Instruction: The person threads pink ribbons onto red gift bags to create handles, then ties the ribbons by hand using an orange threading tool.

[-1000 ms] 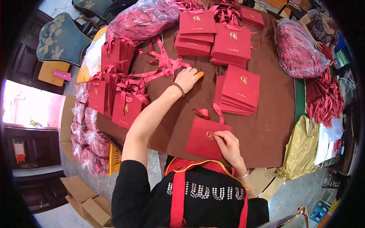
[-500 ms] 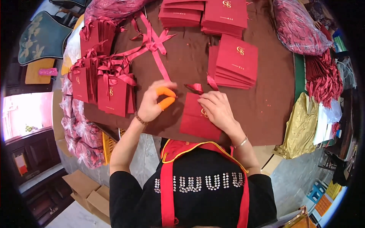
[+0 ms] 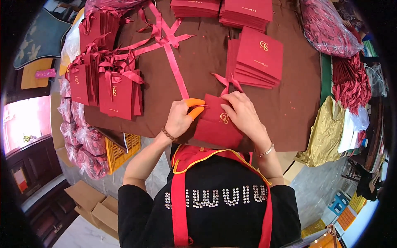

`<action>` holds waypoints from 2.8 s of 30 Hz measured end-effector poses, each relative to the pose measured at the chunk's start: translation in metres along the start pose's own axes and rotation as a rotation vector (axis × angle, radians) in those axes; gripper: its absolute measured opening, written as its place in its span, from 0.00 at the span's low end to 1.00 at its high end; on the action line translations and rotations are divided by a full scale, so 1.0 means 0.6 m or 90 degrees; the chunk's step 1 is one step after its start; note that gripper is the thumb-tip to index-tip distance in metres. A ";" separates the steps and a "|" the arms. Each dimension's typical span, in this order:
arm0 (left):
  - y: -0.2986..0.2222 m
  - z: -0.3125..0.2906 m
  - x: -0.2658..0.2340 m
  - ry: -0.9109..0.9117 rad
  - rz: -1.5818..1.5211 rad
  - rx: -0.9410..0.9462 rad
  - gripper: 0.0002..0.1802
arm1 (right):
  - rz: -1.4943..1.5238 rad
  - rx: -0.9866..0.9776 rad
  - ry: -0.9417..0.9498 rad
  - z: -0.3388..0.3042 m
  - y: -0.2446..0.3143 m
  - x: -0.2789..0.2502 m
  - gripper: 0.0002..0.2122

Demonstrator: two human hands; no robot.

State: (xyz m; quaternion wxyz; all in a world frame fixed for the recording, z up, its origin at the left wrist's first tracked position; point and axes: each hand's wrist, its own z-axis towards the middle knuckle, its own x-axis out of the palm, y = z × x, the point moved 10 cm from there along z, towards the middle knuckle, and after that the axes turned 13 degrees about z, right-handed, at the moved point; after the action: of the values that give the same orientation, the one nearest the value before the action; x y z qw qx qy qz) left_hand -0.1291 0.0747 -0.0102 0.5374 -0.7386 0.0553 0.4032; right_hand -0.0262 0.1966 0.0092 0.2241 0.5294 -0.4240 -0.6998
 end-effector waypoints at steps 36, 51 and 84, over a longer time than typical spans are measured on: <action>-0.080 -0.050 0.022 -0.168 0.284 0.173 0.08 | 0.276 0.252 0.123 -0.039 -0.040 0.041 0.14; -0.155 -0.043 0.024 -0.127 0.537 0.290 0.06 | 0.349 0.195 0.107 -0.030 -0.030 0.045 0.12; -0.052 0.044 0.096 0.777 0.279 0.298 0.12 | 0.025 -0.024 -0.004 -0.036 0.084 0.062 0.08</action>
State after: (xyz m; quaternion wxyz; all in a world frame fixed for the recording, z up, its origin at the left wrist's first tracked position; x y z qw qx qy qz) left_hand -0.0887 0.1304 -0.0274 0.4613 -0.6698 0.5818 -0.0077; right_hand -0.0253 0.1333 0.0287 0.2465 0.5141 -0.4217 -0.7050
